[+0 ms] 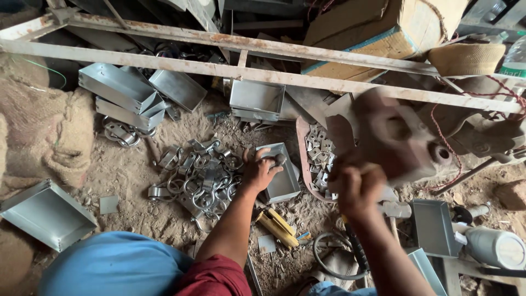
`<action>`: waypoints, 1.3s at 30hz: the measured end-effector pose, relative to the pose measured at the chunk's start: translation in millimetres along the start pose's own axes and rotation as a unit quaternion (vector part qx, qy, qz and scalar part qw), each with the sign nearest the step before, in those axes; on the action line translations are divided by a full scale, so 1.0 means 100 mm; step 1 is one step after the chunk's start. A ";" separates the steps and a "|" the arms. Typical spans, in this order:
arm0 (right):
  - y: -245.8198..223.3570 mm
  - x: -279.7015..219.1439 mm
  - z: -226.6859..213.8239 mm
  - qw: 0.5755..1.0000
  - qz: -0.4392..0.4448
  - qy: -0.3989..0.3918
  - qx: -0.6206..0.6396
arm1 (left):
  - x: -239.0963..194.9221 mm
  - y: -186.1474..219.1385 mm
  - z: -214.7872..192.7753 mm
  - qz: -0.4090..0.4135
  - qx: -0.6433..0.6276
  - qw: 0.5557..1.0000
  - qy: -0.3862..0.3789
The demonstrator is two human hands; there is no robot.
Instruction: The person positions metal panels and components on the ground, using a hammer to shape and align them before welding the pieces together with a handheld welding tool.
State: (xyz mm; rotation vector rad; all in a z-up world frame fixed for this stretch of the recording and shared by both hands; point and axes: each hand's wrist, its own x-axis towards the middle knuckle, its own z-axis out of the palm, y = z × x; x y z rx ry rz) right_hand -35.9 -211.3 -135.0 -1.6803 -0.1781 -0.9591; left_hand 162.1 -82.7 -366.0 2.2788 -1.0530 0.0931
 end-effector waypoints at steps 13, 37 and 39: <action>-0.28 -0.35 -0.07 0.756 0.524 -0.123 -0.372 | 0.06 0.08 -0.20 -0.109 -0.049 0.992 0.052; 0.23 -2.51 0.23 0.575 0.391 -0.565 -0.445 | -0.21 0.24 -0.19 -0.371 -0.239 0.895 -0.067; 0.11 -2.20 0.34 0.545 0.442 -0.556 -0.445 | -0.20 0.36 -0.23 -0.300 -0.442 0.846 -0.005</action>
